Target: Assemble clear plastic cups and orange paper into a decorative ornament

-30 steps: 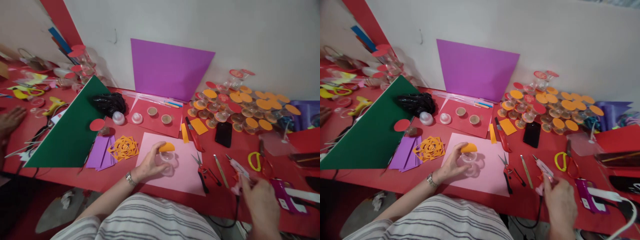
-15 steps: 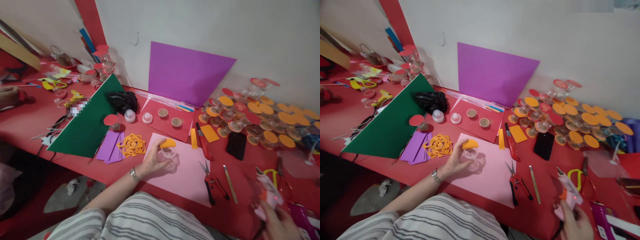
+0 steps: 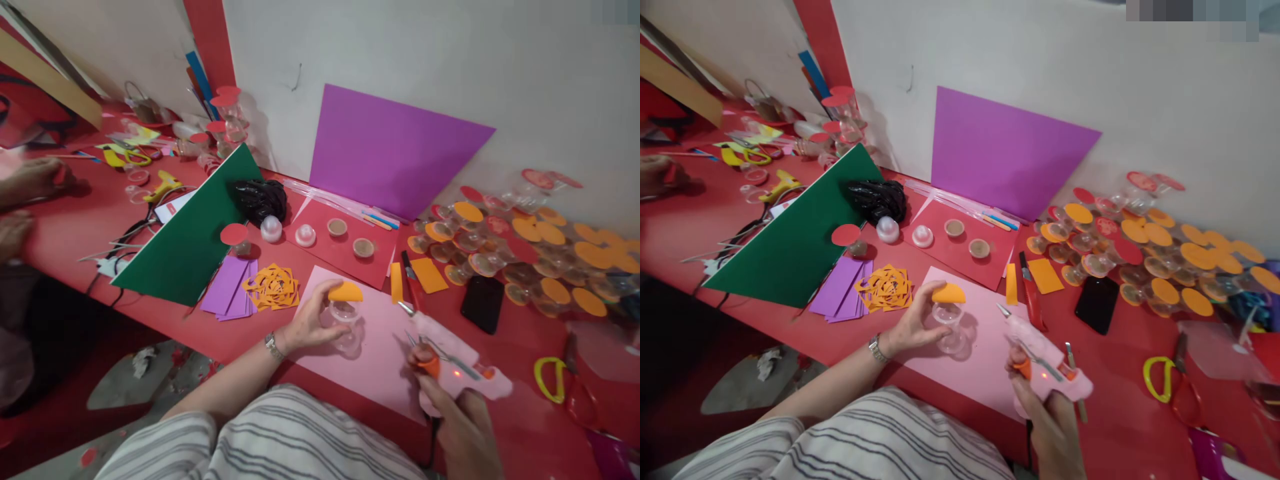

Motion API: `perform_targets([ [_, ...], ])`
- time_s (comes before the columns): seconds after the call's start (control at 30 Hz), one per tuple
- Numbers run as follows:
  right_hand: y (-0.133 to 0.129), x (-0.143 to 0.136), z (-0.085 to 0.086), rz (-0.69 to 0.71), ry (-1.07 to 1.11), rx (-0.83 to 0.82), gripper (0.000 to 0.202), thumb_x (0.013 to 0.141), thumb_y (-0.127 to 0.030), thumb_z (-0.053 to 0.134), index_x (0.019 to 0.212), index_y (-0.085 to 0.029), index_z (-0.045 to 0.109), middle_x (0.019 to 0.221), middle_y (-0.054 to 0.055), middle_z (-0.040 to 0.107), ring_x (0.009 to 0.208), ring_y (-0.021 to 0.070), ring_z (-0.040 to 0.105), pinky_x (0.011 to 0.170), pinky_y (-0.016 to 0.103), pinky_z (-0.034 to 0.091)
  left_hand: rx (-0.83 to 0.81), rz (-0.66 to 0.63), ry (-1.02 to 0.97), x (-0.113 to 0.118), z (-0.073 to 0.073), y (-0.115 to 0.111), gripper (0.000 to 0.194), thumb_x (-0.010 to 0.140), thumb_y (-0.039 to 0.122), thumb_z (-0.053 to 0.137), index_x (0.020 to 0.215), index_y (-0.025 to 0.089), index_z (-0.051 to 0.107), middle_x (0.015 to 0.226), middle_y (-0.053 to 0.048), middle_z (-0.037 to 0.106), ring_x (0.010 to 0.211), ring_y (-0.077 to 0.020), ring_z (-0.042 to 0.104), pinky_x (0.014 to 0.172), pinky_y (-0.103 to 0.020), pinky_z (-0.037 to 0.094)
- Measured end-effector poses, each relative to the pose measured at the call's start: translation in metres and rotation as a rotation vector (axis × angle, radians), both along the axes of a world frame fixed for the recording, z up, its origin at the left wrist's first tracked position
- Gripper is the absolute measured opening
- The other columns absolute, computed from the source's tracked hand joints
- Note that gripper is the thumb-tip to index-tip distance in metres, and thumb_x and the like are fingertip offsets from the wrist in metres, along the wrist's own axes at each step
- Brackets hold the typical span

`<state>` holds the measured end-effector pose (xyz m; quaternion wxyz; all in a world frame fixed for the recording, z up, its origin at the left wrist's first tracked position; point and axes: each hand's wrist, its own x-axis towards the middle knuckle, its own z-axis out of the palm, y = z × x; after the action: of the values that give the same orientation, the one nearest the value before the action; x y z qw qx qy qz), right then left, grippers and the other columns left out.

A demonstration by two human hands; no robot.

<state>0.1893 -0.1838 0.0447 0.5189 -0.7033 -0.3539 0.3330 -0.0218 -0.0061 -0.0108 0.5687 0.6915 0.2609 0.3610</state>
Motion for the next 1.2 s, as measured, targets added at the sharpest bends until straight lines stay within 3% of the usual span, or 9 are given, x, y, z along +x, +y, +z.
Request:
perform_targets([
  [0.1,0.012,-0.016,0.008,0.016,-0.06,-0.003,0.018,0.078,-0.041,0.072,0.084,-0.024,0.077,0.085,0.002,0.077,0.078,0.0173,0.074,0.075,0.024,0.062,0.038,-0.02,-0.02,-0.001,0.001,0.0,0.083,0.081,0.048,0.078,0.148,0.022,0.036,0.144,-0.017,0.049,0.13,-0.031,0.054,0.108,-0.043,0.047],
  [0.27,0.012,-0.027,0.006,0.03,-0.087,-0.001,0.019,0.081,-0.038,0.073,0.095,-0.025,0.076,0.089,0.003,0.077,0.088,0.0249,0.075,0.083,0.035,0.062,0.098,-0.055,-0.035,-0.003,0.006,0.003,0.079,0.084,0.041,0.075,0.149,0.023,0.035,0.144,-0.017,0.05,0.132,-0.0312,0.054,0.111,-0.044,0.047],
  [0.57,0.013,-0.026,0.006,0.073,-0.121,-0.032,0.021,0.085,-0.047,0.07,0.092,-0.029,0.079,0.091,0.007,0.079,0.089,0.0292,0.075,0.081,0.042,0.062,0.138,-0.084,-0.013,-0.003,0.008,0.003,0.077,0.082,0.032,0.074,0.148,0.022,0.035,0.142,-0.016,0.052,0.129,-0.0301,0.058,0.112,-0.046,0.047],
  [0.9,0.012,-0.022,0.003,0.053,-0.111,-0.089,0.016,0.08,-0.044,0.074,0.086,-0.03,0.079,0.088,0.006,0.078,0.086,0.0295,0.072,0.08,0.044,0.061,0.194,-0.096,-0.032,-0.003,0.01,0.003,0.077,0.082,0.026,0.071,0.149,0.02,0.034,0.143,-0.016,0.052,0.132,-0.0297,0.056,0.114,-0.044,0.046],
  [1.2,0.015,-0.021,0.005,0.072,-0.117,-0.1,0.016,0.08,-0.044,0.072,0.084,-0.029,0.077,0.08,0.005,0.077,0.079,0.027,0.073,0.074,0.038,0.061,0.202,-0.101,-0.044,-0.002,0.01,0.002,0.077,0.082,0.025,0.071,0.149,0.021,0.033,0.145,-0.017,0.05,0.134,-0.0302,0.054,0.115,-0.043,0.044],
])
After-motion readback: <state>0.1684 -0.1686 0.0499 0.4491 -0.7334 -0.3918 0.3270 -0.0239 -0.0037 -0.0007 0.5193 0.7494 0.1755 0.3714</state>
